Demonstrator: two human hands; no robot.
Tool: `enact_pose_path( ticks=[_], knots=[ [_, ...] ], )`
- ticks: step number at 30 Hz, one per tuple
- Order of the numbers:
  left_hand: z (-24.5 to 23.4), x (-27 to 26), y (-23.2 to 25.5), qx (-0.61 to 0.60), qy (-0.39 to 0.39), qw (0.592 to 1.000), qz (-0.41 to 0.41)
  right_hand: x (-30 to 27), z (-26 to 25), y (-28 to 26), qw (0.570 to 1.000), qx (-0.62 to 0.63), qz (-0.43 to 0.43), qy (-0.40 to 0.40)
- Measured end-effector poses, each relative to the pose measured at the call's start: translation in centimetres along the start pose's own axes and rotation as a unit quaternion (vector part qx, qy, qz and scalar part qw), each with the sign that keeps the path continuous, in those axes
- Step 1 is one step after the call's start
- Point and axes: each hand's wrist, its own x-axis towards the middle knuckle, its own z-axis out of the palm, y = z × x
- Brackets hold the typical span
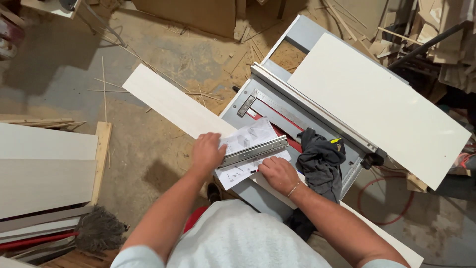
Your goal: Measuring and marking a wooden board while following assembly instructions in a workshop
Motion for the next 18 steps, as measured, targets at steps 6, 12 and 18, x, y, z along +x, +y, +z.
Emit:
enact_pose_path(
  ticks=[6,12,18],
  knots=[
    [5.0,5.1,0.5,0.038,-0.057,0.998,-0.005,1.8,-2.6,-0.4,0.999,-0.007,0.009,0.034],
    [0.2,1.3,4.5,-0.061,-0.105,0.990,0.076,4.0,-3.3,-0.4,0.996,-0.033,0.028,0.075],
    [-3.6,-1.3,6.8,-0.065,-0.180,0.972,0.140,5.7,-2.6,0.3,0.995,-0.035,0.031,0.088]
  ],
)
